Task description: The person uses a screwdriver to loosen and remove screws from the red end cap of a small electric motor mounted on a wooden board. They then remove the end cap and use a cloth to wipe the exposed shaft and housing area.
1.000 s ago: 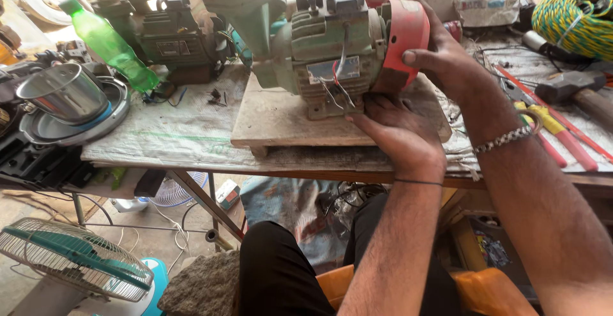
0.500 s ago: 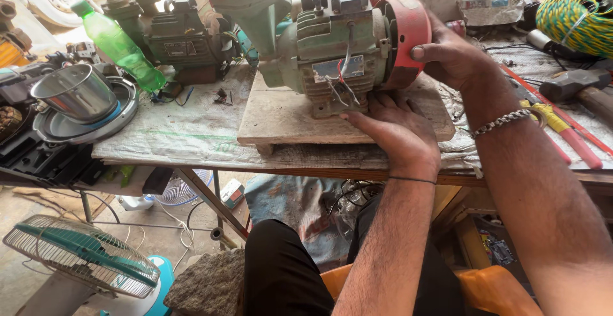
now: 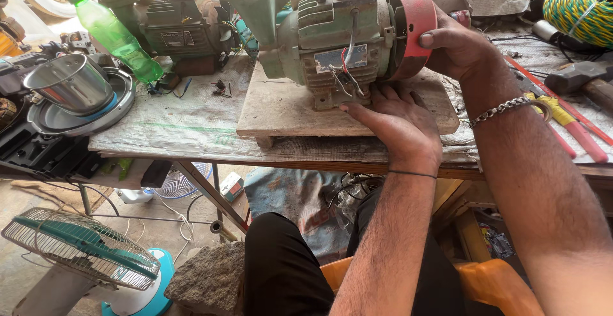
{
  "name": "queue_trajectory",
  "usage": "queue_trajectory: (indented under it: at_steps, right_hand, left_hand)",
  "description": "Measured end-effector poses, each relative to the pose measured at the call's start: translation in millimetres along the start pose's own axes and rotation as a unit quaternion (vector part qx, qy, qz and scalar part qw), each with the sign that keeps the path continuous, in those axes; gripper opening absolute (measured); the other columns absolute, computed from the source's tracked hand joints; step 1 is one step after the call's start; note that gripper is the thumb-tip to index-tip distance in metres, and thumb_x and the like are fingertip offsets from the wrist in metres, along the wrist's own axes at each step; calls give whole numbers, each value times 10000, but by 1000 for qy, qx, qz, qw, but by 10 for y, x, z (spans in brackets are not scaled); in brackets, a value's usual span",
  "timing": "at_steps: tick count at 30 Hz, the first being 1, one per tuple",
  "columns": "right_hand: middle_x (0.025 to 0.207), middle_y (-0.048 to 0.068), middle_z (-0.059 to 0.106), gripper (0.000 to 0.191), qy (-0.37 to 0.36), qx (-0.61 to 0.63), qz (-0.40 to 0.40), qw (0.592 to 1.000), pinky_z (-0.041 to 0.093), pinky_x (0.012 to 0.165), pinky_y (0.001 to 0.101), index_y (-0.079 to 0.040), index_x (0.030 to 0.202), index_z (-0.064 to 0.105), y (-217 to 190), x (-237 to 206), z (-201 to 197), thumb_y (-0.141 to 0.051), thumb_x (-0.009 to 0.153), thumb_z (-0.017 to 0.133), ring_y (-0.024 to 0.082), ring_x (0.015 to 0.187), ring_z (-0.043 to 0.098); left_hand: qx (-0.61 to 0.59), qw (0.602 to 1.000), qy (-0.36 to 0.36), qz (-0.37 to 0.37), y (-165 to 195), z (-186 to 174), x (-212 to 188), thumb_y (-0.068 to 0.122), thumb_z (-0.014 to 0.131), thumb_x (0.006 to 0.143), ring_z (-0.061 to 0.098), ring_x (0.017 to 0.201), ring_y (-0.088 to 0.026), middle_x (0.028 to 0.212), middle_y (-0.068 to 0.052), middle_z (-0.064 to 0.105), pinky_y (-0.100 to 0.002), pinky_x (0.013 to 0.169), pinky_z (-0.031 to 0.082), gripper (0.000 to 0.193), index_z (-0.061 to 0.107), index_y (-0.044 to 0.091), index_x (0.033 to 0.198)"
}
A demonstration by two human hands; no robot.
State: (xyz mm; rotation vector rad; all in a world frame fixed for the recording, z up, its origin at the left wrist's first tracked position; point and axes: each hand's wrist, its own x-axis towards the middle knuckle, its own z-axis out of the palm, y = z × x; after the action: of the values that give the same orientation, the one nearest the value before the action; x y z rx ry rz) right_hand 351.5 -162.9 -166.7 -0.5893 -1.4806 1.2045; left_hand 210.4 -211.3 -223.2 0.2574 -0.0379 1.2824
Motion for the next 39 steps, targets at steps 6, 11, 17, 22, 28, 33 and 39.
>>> queue_trajectory:
  at_steps: [6, 11, 17, 22, 28, 33, 39]
  right_hand:
    - [1561, 115, 501, 1073, -51, -2, -6, 999, 410, 1289, 409, -53, 1712, 284, -41, 38, 21, -210, 844, 895, 251, 1519, 490]
    - [1534, 120, 537, 1045, 58, -104, -38, 992, 453, 1230, 405, -53, 1664, 316, -35, -60, 103, -254, 816, 892, 249, 1458, 530]
    - [1495, 136, 548, 940, 98, -119, -62, 986, 480, 1221, 391, -32, 1622, 337, 67, -120, 123, -265, 884, 871, 243, 1416, 547]
    - [1486, 147, 554, 943, 10, -43, -38, 998, 503, 1202, 407, -16, 1632, 349, 23, -19, 32, -241, 870, 856, 247, 1377, 577]
    - [1506, 144, 540, 993, -31, -8, -10, 999, 490, 1209, 415, -30, 1675, 322, -37, -21, -31, -219, 863, 862, 256, 1421, 566]
    - [1585, 118, 516, 1043, 5, -36, -34, 999, 460, 1259, 409, -53, 1694, 290, 3, -31, -23, -259, 873, 898, 243, 1487, 536]
    - [1411, 109, 664, 644, 269, -397, -123, 869, 585, 1092, 400, -62, 1529, 542, -122, -330, 291, -264, 980, 810, 231, 1343, 672]
  left_hand:
    - [-17, 1000, 3, -4, -37, -79, 28, 856, 155, 871, 105, 1570, -170, 1722, 29, 123, -464, 1238, -44, 992, 95, 242, 1648]
    - [-54, 994, -41, 87, -165, -78, 41, 789, 190, 978, 206, 1546, -204, 1701, -56, 241, -426, 1274, 58, 930, 204, 144, 1648]
    - [-37, 997, -17, 58, -182, -62, 30, 782, 245, 969, 236, 1525, -209, 1684, -27, 260, -460, 1264, 105, 893, 225, 192, 1640]
    - [-4, 1000, 14, -18, -62, -2, 15, 864, 192, 857, 133, 1561, -158, 1709, 62, 168, -507, 1234, -12, 975, 139, 286, 1640]
    - [21, 999, 12, -31, -35, -48, 23, 892, 126, 836, 73, 1567, -159, 1724, 60, 113, -520, 1215, -89, 1010, 82, 291, 1646]
    - [-34, 999, 12, -29, -45, -82, 71, 823, 243, 862, 140, 1551, -151, 1708, 80, 205, -507, 1190, -42, 921, 240, 271, 1600]
    - [263, 964, 25, 27, 403, -239, -236, 392, 477, 1014, 678, 989, -177, 1105, -64, 737, -391, 868, 545, 415, 666, 54, 1162]
